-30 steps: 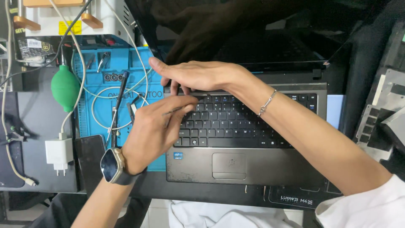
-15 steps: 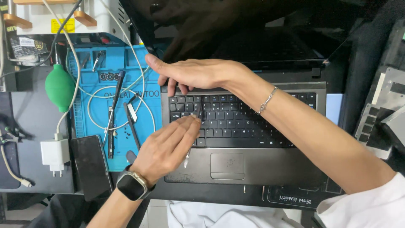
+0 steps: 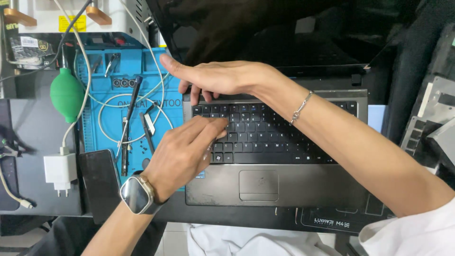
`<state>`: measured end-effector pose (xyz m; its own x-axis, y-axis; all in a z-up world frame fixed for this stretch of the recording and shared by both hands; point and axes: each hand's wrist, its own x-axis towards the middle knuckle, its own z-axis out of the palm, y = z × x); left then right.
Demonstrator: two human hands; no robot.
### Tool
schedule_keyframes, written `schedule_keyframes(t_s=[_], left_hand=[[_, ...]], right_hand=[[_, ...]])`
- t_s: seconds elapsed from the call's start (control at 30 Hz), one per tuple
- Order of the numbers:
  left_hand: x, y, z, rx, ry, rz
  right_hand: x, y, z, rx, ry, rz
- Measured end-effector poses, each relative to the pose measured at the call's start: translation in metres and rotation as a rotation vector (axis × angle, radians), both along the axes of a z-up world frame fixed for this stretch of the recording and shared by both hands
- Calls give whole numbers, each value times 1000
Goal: The person uses a cotton swab to clean the laptop keyboard, then uses a screwdriver to pry and remove the keyboard assembly. They proceed to remove the metal backplate and disconnect a ribbon cable from the motherboard.
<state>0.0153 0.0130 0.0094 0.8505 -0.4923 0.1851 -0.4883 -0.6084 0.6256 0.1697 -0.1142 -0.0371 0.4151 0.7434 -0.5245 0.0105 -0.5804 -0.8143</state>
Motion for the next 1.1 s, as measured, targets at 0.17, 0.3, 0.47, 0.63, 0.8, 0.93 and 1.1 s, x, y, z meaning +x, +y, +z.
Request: schedule_keyframes(t_s=[0.17,0.3,0.47,0.63,0.8,0.93,1.1], left_hand=[[5,0,-1,-3,-24,8],[-2,0,-7,-37,-117,-39],[-16,3,-34,-54,-259,-3],[-19,4,-37,6,-336,-26],[-23,10,-49,101,-494,-64],[-22,12,-53,52,-480,-56],[-36,9,-78,-308,-204,208]], right_hand=[[0,-2,4,-15,-25,-25],[-8,-4,-2,62,-30,-64],[-17,-4,-6,107,-123,-63],[-18,-6,-5,78,-76,-63],[-23,-8,-4,127,-72,-76],[-23,-7,-7,140,-110,-61],[-23,-3,3,92,-117,-14]])
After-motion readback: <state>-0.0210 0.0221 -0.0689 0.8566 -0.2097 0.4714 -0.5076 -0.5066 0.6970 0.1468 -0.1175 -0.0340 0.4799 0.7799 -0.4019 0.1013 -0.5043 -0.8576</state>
